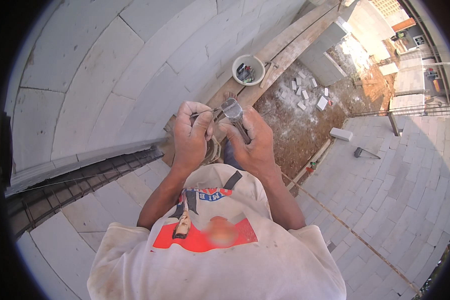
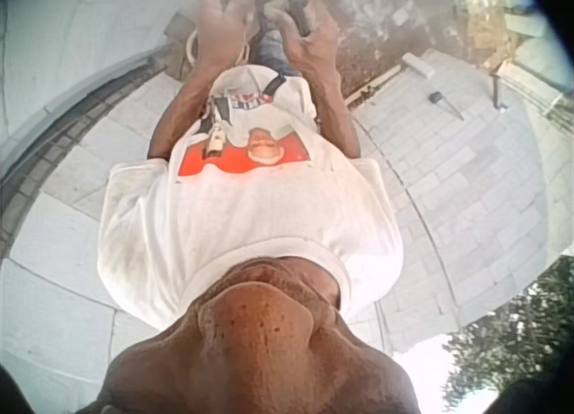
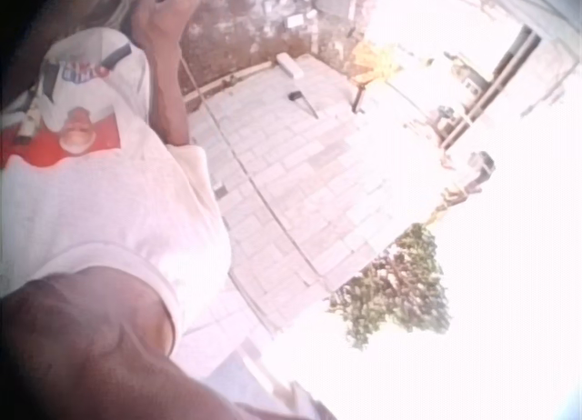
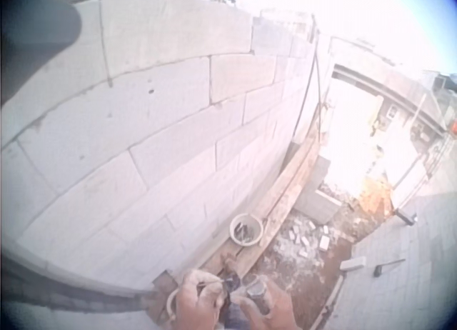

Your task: The person uses pincers to twist and cut thin wire around a metal rail embedded in a wall groove while standing on a scaffold.

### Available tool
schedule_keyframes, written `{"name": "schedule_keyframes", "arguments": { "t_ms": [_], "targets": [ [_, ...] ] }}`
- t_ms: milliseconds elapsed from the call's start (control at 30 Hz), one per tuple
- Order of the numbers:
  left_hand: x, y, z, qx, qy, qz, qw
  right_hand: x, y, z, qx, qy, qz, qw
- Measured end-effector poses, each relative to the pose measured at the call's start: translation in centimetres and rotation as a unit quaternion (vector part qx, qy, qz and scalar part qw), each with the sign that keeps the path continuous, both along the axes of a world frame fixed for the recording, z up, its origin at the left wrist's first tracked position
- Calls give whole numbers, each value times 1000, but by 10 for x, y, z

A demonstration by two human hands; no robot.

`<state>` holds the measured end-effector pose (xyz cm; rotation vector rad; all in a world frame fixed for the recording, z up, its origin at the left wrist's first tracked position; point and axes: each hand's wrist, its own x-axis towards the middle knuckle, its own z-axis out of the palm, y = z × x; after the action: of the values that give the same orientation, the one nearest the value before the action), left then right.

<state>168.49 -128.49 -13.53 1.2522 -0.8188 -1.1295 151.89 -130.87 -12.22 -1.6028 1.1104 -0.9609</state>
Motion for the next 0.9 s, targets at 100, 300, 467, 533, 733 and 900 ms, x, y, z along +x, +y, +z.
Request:
{"name": "schedule_keyframes", "arguments": {
  "t_ms": [100,300,467,533,733,900],
  "targets": [
    [-1,0,-4,13,89,-4,996,4,3,-8,5,-16,-27,999],
    [20,-15,4,10,-146,-108,983,-7,-16,1,26,-22,-51,998],
    [26,-14,-1,64,-69,-168,981,-10,-24,7,1,-12,-36,999],
    [24,-15,-1,62,33,-156,985,-10,-23,7,19,-29,-64,997],
    [4,-11,6,43,22,39,998,-4,-6,17,-76,-121,-153,978],
    [-6,-14,10,22,75,74,994,9,-1,5,14,-93,-77,993]
  ]
}}
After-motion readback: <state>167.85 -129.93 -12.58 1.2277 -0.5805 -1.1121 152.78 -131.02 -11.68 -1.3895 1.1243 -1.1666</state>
